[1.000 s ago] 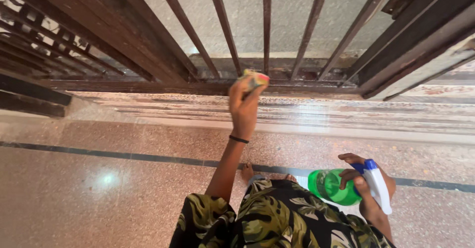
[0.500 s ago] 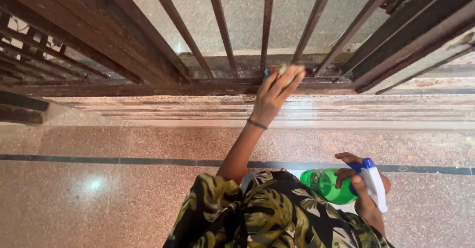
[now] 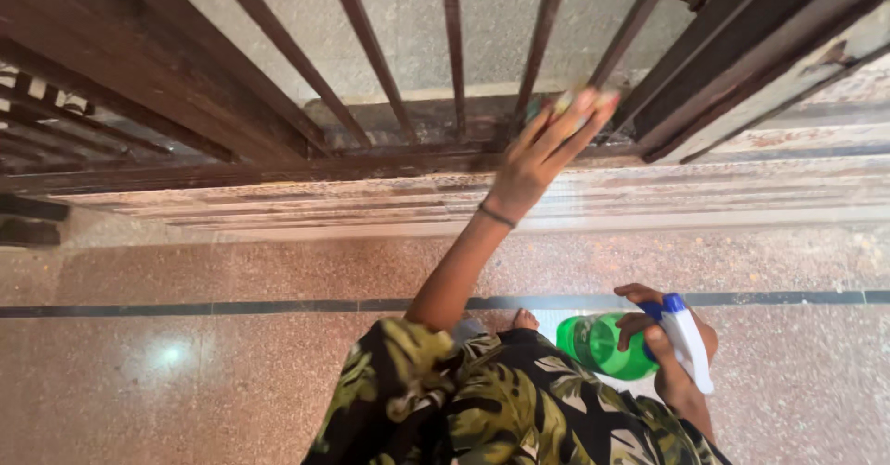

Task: The person wipes the metal bars and frame of a gate using a cloth while holding a spray bottle in the other hand.

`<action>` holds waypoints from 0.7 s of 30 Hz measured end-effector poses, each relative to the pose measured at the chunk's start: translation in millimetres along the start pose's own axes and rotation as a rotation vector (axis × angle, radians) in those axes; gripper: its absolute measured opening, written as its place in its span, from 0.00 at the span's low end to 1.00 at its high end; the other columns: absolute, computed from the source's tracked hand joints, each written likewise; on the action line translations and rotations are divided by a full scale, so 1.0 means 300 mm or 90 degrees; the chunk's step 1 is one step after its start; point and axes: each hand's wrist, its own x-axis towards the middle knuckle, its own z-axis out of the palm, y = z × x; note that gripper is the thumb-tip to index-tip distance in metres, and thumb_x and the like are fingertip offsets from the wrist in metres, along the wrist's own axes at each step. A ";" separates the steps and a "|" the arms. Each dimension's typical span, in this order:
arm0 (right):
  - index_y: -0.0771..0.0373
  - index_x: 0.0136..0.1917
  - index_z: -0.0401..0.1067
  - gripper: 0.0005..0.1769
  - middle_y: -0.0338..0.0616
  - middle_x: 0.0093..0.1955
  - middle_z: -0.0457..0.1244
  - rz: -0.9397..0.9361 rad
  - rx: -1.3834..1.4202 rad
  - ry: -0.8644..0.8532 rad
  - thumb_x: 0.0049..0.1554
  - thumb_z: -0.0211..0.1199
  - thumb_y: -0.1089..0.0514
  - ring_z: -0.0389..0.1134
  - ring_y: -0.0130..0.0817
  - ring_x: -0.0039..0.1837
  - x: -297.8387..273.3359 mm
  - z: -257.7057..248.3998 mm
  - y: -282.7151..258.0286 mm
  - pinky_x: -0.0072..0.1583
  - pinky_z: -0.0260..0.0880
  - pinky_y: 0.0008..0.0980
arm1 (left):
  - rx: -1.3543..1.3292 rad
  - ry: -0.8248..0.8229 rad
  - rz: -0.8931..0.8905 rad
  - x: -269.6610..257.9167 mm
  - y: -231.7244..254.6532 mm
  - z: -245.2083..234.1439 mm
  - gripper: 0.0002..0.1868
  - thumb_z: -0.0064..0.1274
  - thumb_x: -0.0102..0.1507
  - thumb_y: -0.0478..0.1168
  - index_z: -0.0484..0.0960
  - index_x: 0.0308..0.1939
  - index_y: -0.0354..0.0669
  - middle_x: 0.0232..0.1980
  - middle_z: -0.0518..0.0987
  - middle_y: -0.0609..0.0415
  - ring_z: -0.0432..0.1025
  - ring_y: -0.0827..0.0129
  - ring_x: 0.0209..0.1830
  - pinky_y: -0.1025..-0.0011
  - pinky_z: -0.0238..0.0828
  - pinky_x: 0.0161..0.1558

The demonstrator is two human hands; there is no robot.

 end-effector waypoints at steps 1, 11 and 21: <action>0.79 0.57 0.70 0.35 0.57 0.51 0.70 0.009 -0.001 -0.001 0.59 0.64 0.39 0.71 0.44 0.40 -0.007 -0.011 0.004 0.50 0.74 0.45 | 0.076 -0.069 0.020 -0.081 0.005 -0.026 0.34 0.56 0.73 0.25 0.64 0.79 0.53 0.82 0.60 0.62 0.59 0.70 0.81 0.69 0.68 0.78; 0.79 0.57 0.70 0.38 0.65 0.49 0.69 -0.013 -0.028 0.020 0.59 0.65 0.37 0.73 0.41 0.43 -0.011 -0.056 0.006 0.54 0.73 0.42 | 0.045 0.087 -0.371 -0.501 -0.242 -0.263 0.09 0.47 0.74 0.40 0.81 0.54 0.48 0.57 0.78 0.51 0.71 0.63 0.60 0.65 0.76 0.61; 0.70 0.58 0.74 0.28 0.49 0.48 0.71 0.081 -0.137 -0.030 0.59 0.61 0.43 0.71 0.31 0.36 0.164 0.057 0.136 0.41 0.67 0.30 | -0.016 -0.001 -0.103 -0.283 -0.070 -0.048 0.18 0.53 0.67 0.32 0.83 0.61 0.47 0.59 0.82 0.52 0.76 0.62 0.60 0.62 0.77 0.64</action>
